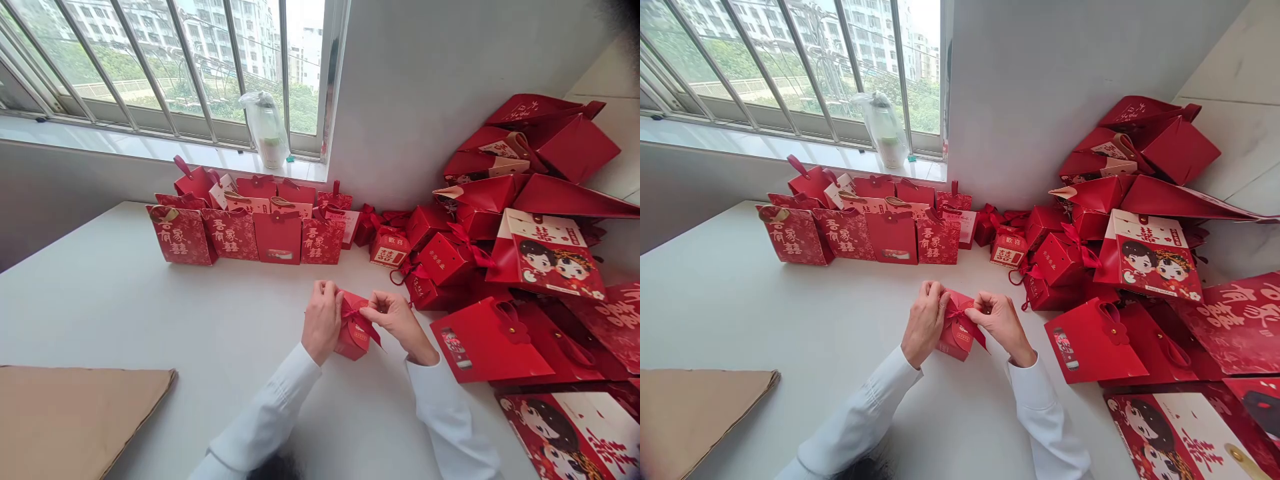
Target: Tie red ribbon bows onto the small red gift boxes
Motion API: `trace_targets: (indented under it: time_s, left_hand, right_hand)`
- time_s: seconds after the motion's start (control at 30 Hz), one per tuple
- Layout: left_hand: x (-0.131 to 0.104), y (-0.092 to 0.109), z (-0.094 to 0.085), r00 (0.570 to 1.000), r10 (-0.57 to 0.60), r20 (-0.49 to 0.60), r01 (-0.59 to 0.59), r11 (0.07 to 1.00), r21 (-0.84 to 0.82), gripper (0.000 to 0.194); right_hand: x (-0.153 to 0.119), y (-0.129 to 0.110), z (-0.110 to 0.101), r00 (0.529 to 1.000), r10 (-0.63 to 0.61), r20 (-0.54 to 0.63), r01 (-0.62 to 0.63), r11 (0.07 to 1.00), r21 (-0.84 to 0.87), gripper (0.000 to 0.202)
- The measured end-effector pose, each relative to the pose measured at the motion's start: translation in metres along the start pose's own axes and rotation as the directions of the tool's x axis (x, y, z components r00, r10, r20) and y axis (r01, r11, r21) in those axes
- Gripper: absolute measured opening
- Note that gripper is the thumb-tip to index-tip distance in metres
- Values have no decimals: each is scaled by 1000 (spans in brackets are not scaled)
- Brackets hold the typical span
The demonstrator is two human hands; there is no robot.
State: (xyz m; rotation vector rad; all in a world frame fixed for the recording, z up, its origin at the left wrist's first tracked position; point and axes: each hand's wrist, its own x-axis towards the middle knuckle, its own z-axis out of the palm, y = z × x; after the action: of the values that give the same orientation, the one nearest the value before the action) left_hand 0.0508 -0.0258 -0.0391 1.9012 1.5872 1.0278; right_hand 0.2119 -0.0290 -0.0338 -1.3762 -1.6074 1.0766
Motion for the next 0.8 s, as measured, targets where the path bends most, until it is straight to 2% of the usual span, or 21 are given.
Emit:
trace_targets:
  time_s: [0.27,0.5,0.6,0.7,0.8]
  left_hand:
    - [1,-3,-1,995,90,34,-88,996,-31,21]
    - [1,-5,-2,996,91,-4,-91,995,-51,19]
    - [1,-2,-9,987,158,-41,-160,984,-78,14]
    - [2,1,-17,961,276,29,-272,957,-103,15]
    - [3,2,-18,949,280,146,-262,956,-129,9]
  right_hand:
    - [-2,3,1,996,-56,-68,56,998,-8,29]
    - [-3,0,3,994,-65,-91,62,998,-29,32]
    - [-4,-5,-2,995,-58,-84,55,998,-35,31]
    - [-4,-8,-8,997,-64,-52,62,997,-34,30]
    - [-3,-9,-13,997,-75,-12,75,997,-25,30]
